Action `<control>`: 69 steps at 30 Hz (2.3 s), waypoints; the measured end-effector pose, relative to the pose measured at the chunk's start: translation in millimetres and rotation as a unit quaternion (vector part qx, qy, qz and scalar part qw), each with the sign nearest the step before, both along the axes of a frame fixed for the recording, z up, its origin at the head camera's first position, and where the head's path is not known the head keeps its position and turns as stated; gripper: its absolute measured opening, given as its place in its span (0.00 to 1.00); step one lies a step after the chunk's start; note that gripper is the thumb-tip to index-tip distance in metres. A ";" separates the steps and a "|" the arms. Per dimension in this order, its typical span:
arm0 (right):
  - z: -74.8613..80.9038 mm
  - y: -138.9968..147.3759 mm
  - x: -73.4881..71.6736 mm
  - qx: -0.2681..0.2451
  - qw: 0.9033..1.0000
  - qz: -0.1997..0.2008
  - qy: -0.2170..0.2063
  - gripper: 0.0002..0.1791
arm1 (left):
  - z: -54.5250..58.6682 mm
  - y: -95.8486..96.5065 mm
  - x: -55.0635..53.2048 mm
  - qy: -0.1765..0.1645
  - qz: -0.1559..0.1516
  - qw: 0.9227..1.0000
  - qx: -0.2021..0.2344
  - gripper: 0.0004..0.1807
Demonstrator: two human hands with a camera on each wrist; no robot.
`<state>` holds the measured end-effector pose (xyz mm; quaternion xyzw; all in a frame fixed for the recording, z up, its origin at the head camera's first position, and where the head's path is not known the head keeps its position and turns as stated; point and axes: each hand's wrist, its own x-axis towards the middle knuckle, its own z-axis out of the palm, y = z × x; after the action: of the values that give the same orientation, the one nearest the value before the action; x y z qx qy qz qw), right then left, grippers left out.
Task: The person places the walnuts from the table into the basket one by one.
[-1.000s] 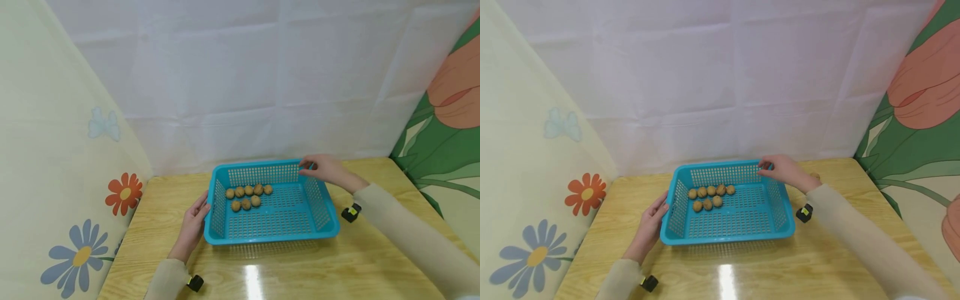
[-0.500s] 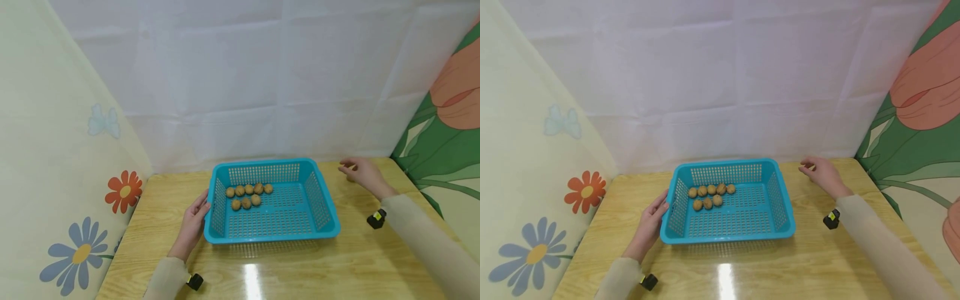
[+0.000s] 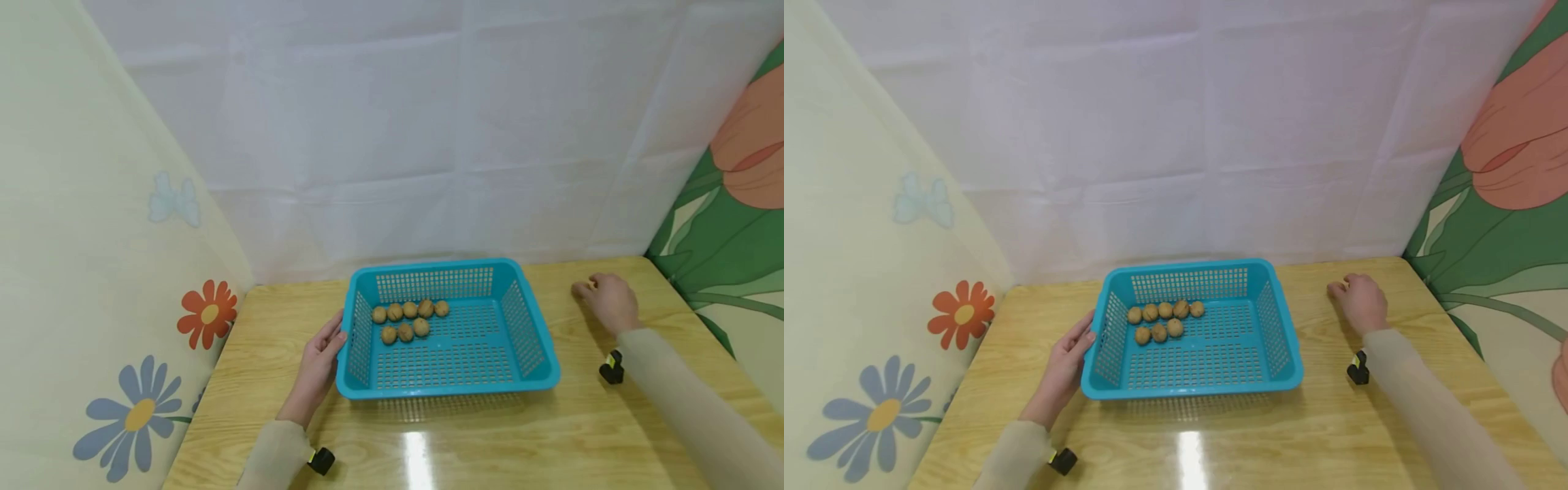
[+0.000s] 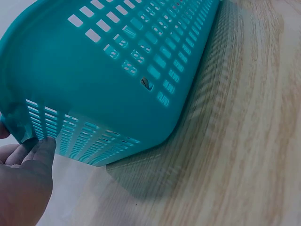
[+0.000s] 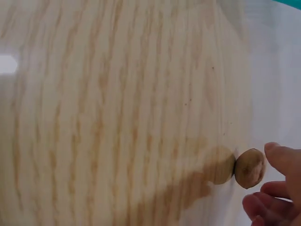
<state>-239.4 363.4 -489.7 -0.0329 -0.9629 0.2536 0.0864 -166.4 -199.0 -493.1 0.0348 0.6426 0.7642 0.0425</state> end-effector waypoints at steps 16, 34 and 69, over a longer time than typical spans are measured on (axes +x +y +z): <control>-5.4 7.8 -4.9 -0.046 0.998 0.044 -0.013 0.32 | 1.0 0.2 -0.5 -0.010 0.007 1.000 -0.004 0.32; 22.9 -9.4 13.9 -0.102 0.990 0.082 -0.044 0.37 | 2.7 -0.3 1.3 -0.008 0.007 1.000 -0.020 0.32; 100.8 -167.6 -9.6 -0.073 0.937 0.334 -0.078 0.24 | 1.9 5.2 1.6 -0.015 0.006 1.000 0.000 0.32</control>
<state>-249.0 195.8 -388.9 0.2643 -0.9009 0.3344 -0.0816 -164.8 -193.8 -491.2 0.0193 0.6418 0.7652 0.0476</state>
